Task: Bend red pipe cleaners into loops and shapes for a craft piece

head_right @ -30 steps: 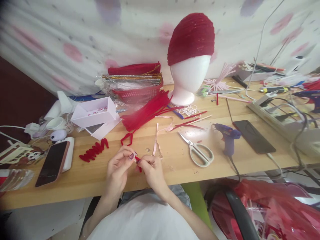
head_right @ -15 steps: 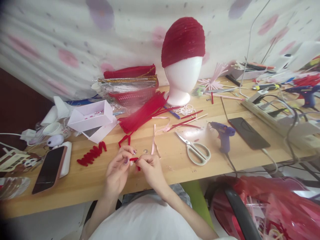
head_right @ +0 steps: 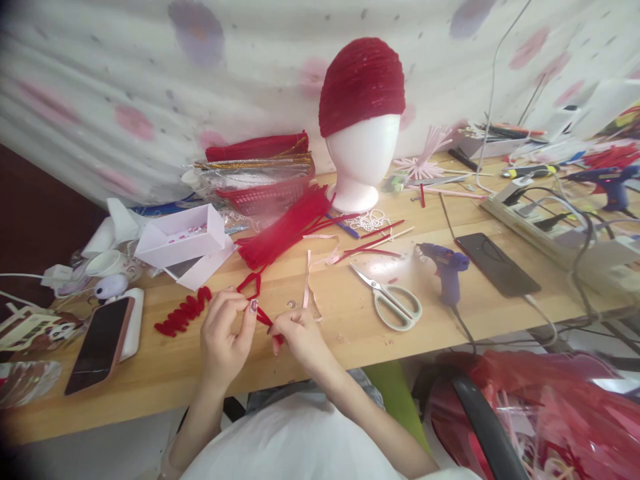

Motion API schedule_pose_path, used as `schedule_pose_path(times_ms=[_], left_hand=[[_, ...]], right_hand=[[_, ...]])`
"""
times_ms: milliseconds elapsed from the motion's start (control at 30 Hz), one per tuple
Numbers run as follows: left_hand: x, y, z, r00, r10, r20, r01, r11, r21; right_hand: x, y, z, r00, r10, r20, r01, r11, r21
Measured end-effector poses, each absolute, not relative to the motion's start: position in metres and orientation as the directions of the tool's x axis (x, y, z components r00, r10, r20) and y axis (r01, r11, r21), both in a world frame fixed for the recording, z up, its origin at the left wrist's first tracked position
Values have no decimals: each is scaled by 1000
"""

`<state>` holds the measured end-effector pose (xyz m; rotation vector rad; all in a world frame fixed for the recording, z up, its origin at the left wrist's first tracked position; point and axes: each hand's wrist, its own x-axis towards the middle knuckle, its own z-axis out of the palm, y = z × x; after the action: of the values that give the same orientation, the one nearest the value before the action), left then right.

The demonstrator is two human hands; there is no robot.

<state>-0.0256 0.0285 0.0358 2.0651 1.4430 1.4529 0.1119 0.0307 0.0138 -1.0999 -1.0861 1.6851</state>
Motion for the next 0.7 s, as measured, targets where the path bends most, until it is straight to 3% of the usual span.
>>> schedule_pose_path(times_ms=[133, 300, 500, 600, 700], left_hand=[[-21, 27, 32, 41, 762, 647, 668, -502, 549], [-21, 26, 37, -74, 815, 574, 563, -441, 699], [-17, 23, 42, 80, 966, 246, 286, -259, 923], [-13, 19, 35, 64, 980, 190, 246, -200, 948], [-10, 17, 30, -4, 966, 257, 325, -242, 914]], right_hand=[[111, 28, 13, -230, 946, -227, -147, -264, -953], [113, 29, 12, -286, 925, -251, -178, -309, -934], [120, 31, 17, -338, 893, -296, -245, -387, -889], [121, 30, 18, -351, 886, -303, -257, -402, -879], [119, 28, 17, -326, 892, -314, -268, -406, -874]])
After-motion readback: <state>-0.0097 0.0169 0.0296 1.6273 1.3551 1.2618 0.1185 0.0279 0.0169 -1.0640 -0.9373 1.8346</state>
